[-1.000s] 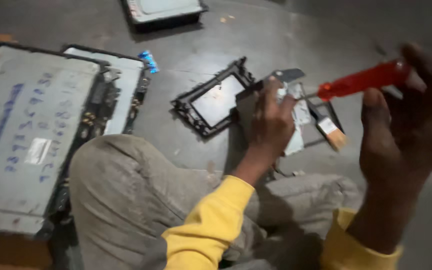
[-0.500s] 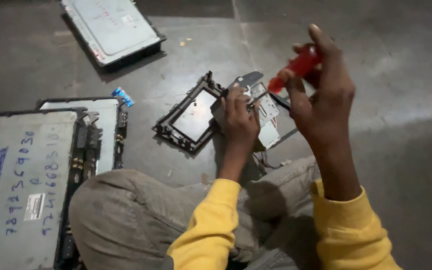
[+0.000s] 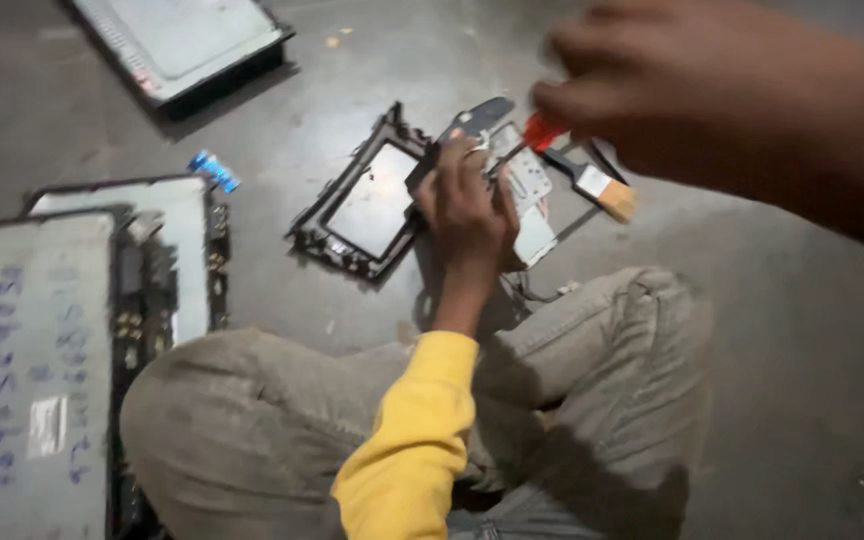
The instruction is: The person sits on the floor and repairs a disassembled car stereo unit. They use a brush to clean the metal casing, then use a screwdriver to remove and reattach screws on the metal frame and internal components.
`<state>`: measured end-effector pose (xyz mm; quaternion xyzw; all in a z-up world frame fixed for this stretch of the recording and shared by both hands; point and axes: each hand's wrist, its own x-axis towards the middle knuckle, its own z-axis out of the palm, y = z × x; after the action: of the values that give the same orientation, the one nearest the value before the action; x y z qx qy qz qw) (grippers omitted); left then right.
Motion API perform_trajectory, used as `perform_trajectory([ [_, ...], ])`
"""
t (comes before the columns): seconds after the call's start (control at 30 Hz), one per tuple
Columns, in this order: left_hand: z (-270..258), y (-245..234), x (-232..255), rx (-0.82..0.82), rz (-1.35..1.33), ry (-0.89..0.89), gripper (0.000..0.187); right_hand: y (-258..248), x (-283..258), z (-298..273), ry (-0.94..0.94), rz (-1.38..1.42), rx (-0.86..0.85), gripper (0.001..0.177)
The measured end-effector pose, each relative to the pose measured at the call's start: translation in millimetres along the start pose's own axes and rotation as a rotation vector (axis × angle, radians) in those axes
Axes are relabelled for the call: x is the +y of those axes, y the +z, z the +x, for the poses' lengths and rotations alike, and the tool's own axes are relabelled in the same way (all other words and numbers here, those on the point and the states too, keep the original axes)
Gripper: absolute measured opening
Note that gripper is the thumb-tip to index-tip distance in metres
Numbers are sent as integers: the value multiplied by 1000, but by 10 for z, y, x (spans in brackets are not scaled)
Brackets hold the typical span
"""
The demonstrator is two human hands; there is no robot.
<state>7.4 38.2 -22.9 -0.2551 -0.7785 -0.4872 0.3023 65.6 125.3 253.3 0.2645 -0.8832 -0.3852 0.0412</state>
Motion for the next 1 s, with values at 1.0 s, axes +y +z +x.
perform_trajectory([
  [1.0,-81,50,70,40,-154,-94,34,251,-56,413,537,615,-720,44],
])
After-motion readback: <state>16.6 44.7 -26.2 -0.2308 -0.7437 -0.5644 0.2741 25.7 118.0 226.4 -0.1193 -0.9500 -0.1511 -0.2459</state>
